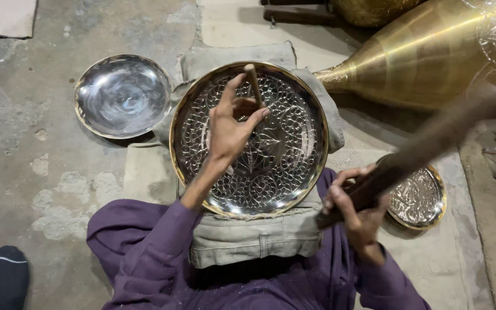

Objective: The person sits cross-legged on the floor with a large brass tray on their lap and engraves decorative patterns into it. They hold a punch in one hand, position it on the tray surface, and strike it with a wooden mallet held in the other hand, repositioning the punch repeatedly to work the design across the tray.

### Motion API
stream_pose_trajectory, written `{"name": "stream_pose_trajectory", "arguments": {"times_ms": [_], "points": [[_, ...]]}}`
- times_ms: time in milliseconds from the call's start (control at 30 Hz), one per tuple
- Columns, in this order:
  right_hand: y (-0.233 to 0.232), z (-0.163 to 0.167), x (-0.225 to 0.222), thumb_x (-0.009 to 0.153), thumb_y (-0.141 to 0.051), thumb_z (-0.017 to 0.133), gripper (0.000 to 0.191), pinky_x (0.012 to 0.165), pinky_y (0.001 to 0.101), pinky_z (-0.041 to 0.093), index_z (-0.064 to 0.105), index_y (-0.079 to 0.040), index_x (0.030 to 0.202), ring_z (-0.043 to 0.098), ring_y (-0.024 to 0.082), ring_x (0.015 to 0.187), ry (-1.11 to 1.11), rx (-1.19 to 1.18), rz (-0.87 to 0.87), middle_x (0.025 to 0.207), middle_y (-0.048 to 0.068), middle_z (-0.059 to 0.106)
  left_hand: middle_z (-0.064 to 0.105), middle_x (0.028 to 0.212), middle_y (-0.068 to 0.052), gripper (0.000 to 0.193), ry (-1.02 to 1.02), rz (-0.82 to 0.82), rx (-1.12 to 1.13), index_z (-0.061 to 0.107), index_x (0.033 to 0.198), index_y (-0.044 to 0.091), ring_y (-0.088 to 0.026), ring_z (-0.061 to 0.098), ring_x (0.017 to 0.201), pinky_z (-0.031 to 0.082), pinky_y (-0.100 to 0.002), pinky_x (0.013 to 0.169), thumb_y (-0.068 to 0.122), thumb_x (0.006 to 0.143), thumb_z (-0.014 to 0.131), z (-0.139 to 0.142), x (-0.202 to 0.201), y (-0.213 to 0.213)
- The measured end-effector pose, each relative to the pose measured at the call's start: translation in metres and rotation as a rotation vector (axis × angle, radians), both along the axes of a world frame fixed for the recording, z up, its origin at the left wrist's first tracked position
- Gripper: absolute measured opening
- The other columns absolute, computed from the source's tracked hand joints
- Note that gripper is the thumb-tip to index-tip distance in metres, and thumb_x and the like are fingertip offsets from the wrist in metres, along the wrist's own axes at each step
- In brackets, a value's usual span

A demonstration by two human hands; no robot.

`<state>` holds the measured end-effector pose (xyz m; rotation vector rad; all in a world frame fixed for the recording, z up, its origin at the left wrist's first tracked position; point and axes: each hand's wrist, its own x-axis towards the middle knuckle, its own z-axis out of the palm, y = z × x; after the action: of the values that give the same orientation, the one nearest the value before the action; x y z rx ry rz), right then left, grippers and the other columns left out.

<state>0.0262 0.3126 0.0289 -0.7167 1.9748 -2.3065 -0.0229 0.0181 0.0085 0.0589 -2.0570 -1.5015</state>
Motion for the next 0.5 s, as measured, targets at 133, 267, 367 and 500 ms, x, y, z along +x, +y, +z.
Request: {"name": "stream_pose_trajectory", "arguments": {"times_ms": [133,267,367,500], "points": [[-0.006,-0.03,0.005,0.096,-0.003,0.072,0.028,0.069,0.0367,0.067,0.05,-0.007,0.113,0.073,0.021,0.078,-0.061,0.0,0.243,0.094,0.011,0.068,0.081,0.099,-0.01,0.061,0.021,-0.031,-0.011,0.048,0.146,0.015,-0.024,0.083,0.086,0.072,-0.043,0.077,0.011,0.094,0.08,-0.007,-0.011,0.013],[0.007,-0.023,-0.008,0.092,-0.006,0.076,0.034,0.073,0.0371,0.069,0.051,-0.005,0.115,0.075,0.022,0.08,-0.153,0.257,0.237,0.091,0.011,0.069,0.081,0.098,-0.011,0.058,-0.026,-0.076,0.023,0.05,0.145,0.015,-0.025,0.083,0.084,0.072,-0.043,0.073,0.01,0.094,0.079,-0.01,-0.011,0.02],[0.018,0.006,-0.032,0.089,-0.009,0.076,0.048,0.057,0.0323,0.06,0.051,-0.004,0.13,0.068,0.017,0.069,-0.095,0.465,0.086,0.094,0.009,0.07,0.08,0.098,-0.011,0.057,0.004,-0.092,-0.004,0.051,0.144,0.015,-0.025,0.083,0.084,0.073,-0.042,0.073,0.01,0.094,0.078,-0.009,-0.011,0.022],[0.025,0.054,-0.061,0.094,-0.008,0.072,0.069,0.064,0.0307,0.056,0.041,-0.004,0.156,0.067,0.015,0.08,0.089,0.521,0.038,0.102,0.01,0.069,0.08,0.097,-0.011,0.058,0.073,-0.096,-0.064,0.049,0.146,0.017,-0.025,0.083,0.083,0.073,-0.04,0.069,0.01,0.095,0.077,-0.008,-0.013,0.022]]}}
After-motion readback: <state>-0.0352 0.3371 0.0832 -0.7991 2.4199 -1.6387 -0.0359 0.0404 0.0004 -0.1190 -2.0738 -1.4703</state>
